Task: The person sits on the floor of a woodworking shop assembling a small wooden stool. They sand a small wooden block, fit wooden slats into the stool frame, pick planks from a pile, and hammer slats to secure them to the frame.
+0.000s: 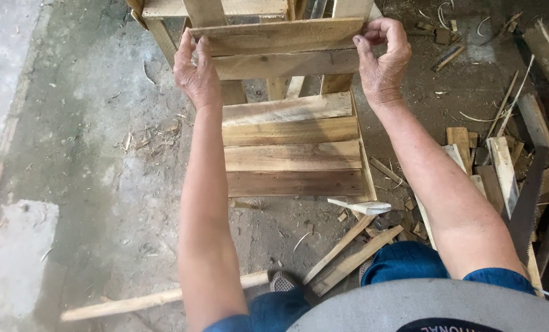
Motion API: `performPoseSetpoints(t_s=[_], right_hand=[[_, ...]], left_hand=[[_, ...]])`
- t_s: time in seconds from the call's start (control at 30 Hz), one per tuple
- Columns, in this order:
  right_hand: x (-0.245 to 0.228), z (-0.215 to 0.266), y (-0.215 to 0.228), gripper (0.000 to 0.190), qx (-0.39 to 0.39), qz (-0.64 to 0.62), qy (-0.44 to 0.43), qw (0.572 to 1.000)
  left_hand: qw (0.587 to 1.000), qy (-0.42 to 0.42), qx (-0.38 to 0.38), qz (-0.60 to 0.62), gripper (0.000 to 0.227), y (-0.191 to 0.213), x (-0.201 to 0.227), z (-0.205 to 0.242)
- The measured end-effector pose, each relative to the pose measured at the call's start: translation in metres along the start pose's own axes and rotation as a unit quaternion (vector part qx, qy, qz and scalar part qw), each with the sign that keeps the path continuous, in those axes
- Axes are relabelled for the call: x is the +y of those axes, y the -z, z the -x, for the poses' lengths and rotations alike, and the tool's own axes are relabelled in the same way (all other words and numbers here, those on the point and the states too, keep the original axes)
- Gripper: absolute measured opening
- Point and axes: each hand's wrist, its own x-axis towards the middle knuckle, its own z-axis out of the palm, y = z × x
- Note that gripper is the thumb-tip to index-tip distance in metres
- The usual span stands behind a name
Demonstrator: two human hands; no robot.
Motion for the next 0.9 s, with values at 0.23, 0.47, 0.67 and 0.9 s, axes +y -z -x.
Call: performPoseSetpoints(t_s=[0.23, 0.47, 0.67, 0.9], right_hand=[[0.002, 0.005, 0.005, 0.022, -0.003, -0.002, -0.001, 1.0], [-0.003, 0.012, 0.026, 0.025, -0.01, -0.008, -0.016, 1.0], [-0.022, 0.026, 0.068, 0.019, -0.024, -0.043, -0.046, 0.998], [-0.03, 0.056, 0.128, 0.015, -0.047, 0.037, -0.085, 0.995]], left_hand=[[1.0, 0.006, 0.01, 0.029, 0.038, 0.003, -0.002, 0.001], [0.999, -0.025, 0.023, -0.035, 0.034, 0.011, -0.019, -0.006], [0.993, 0.013, 0.041, 0.109, 0.042, 0.056, 0.03, 0.028], [0.982, 0.096, -0.017, 0.16, 0.046, 0.124, 0.124, 0.12]])
